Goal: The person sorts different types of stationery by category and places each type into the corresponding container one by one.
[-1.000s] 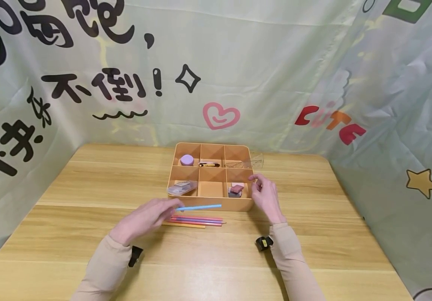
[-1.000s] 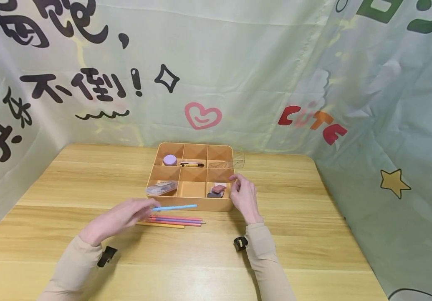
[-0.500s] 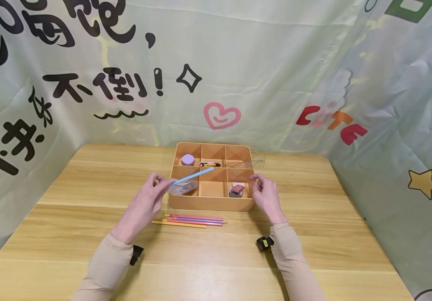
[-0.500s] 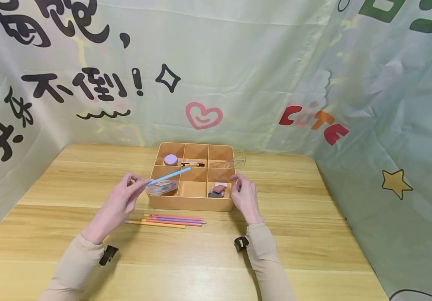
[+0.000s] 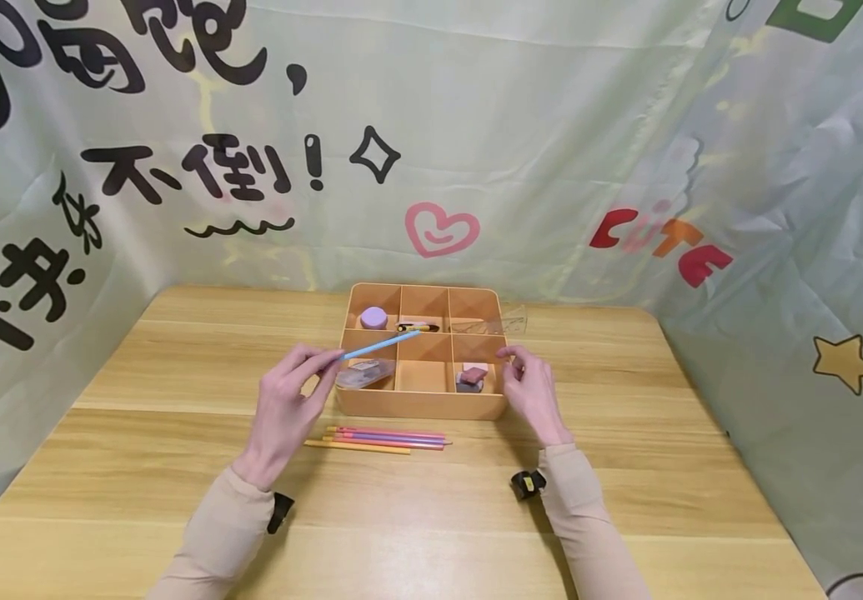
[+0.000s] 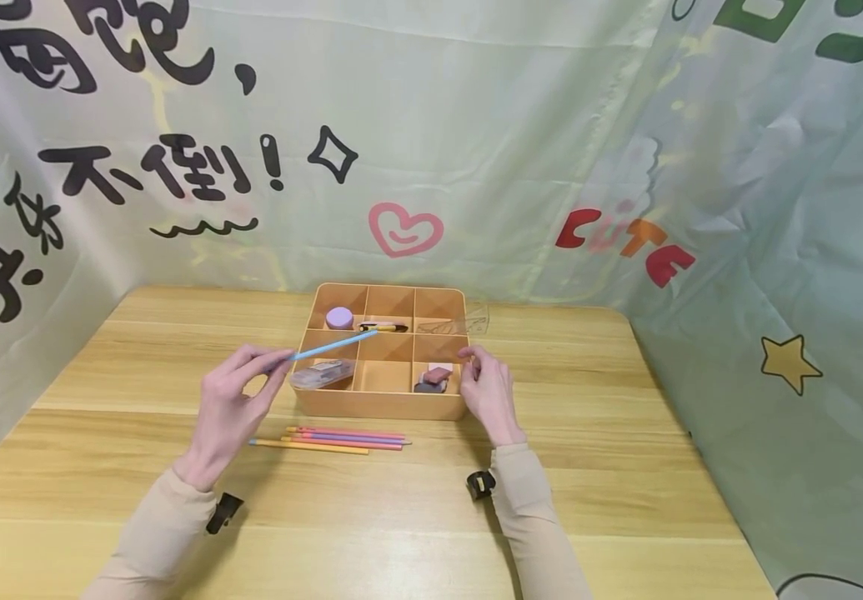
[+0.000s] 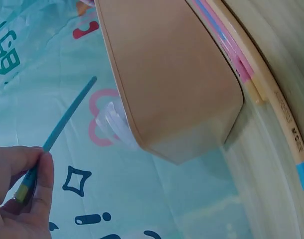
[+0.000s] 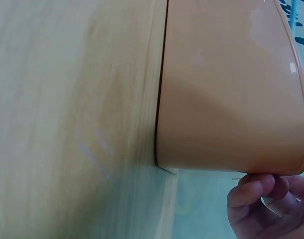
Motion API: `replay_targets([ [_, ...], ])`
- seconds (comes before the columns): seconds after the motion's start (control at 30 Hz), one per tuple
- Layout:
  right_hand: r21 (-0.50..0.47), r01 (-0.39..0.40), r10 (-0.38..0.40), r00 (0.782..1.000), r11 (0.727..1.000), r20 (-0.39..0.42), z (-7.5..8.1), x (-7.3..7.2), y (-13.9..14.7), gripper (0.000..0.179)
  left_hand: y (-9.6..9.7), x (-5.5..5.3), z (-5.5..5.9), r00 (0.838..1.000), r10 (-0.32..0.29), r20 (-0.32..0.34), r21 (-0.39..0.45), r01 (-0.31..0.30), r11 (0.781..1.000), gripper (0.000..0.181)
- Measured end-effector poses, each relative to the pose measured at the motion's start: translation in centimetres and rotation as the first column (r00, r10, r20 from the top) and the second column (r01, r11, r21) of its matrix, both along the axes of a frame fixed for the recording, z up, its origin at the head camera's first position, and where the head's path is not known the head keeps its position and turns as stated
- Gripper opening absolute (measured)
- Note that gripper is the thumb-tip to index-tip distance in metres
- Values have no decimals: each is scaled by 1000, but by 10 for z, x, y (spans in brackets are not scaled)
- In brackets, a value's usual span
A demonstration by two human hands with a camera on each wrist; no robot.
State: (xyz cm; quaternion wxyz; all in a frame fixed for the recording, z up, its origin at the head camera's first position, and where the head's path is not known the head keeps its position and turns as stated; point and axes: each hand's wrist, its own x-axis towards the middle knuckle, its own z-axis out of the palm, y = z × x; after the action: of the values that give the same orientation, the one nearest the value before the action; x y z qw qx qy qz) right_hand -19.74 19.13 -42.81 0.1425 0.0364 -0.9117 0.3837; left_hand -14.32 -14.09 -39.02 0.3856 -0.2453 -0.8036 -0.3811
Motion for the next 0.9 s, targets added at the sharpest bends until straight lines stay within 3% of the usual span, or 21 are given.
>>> replay_targets([
  [0.17,3,0,0,1000,1000,-9,0,-1,-1,24,4,3,2,1000,-10,-11,23,10,1000,30],
  [0.4,10,13,-12,999,1000,-49,-2,-1,0,24,17,6,5,999,-45,27,-40,46,998,30],
  [0.6,4,9,-9,998,1000,-56,-2,-1,0,25,32,3,5,994,-31,105,-151,47,987,34],
  [0.9,8,7,-6,999,1000,-46,-2,-1,0,25,51,1,9,977,30,210,-329,42,943,30],
])
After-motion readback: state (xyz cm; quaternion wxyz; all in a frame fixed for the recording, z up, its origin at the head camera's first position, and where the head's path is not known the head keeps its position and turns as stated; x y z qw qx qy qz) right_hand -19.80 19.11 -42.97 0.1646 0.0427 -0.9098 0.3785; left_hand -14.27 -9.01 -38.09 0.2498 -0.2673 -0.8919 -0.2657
